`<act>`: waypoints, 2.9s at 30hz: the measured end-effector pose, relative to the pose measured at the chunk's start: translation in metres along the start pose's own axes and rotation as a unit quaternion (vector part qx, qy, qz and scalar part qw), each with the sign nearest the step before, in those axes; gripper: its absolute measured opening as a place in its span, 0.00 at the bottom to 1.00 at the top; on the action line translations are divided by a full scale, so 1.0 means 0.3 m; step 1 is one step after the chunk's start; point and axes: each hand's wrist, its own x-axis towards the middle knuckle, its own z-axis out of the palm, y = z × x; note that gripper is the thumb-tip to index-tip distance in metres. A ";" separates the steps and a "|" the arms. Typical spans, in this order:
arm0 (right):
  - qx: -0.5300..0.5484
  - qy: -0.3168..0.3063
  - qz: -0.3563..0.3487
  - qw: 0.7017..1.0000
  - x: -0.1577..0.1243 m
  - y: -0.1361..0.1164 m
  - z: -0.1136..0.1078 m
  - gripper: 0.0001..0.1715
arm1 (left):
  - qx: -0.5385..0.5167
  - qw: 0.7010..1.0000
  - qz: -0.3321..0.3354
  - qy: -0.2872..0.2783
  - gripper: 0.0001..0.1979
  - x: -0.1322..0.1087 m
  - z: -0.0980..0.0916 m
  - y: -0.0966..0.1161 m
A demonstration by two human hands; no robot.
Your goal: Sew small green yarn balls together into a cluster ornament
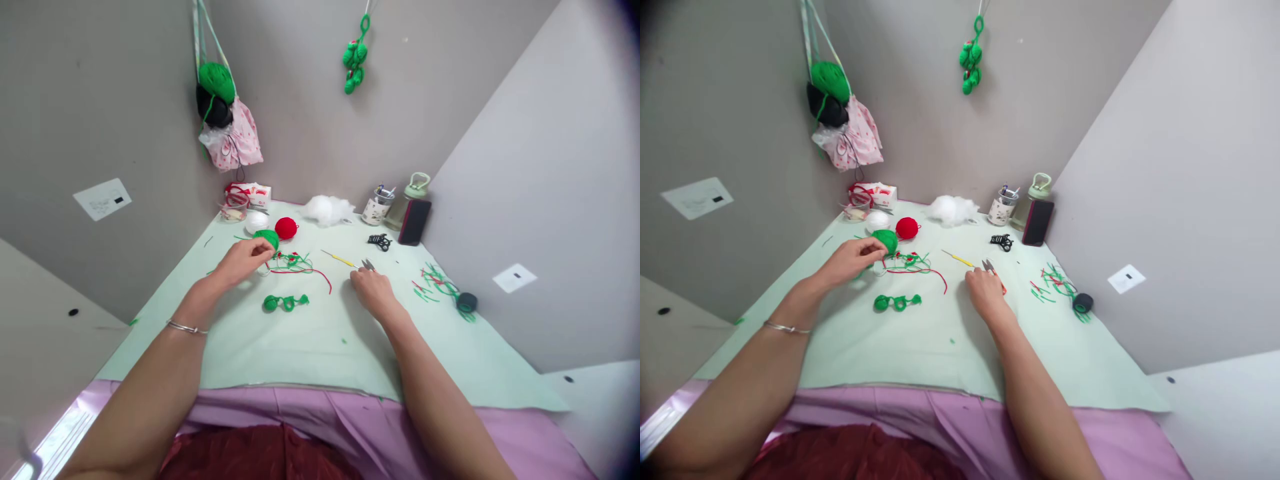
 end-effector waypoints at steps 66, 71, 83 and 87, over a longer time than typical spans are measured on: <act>0.790 -0.033 -0.200 0.578 -0.057 -0.179 -0.055 0.15 | -0.366 0.928 -0.051 -0.036 0.11 -0.065 0.102 0.152; 0.826 -0.020 -0.145 0.545 -0.030 -0.143 -0.046 0.14 | -0.173 0.982 0.066 -0.035 0.18 -0.082 0.116 0.146; 0.763 0.027 -0.230 0.604 -0.073 -0.181 -0.060 0.09 | -0.371 0.927 -0.061 -0.022 0.15 -0.110 0.228 0.162; 0.828 0.085 -0.154 0.532 -0.053 -0.147 -0.054 0.09 | -0.294 0.955 -0.016 -0.023 0.19 -0.131 0.245 0.156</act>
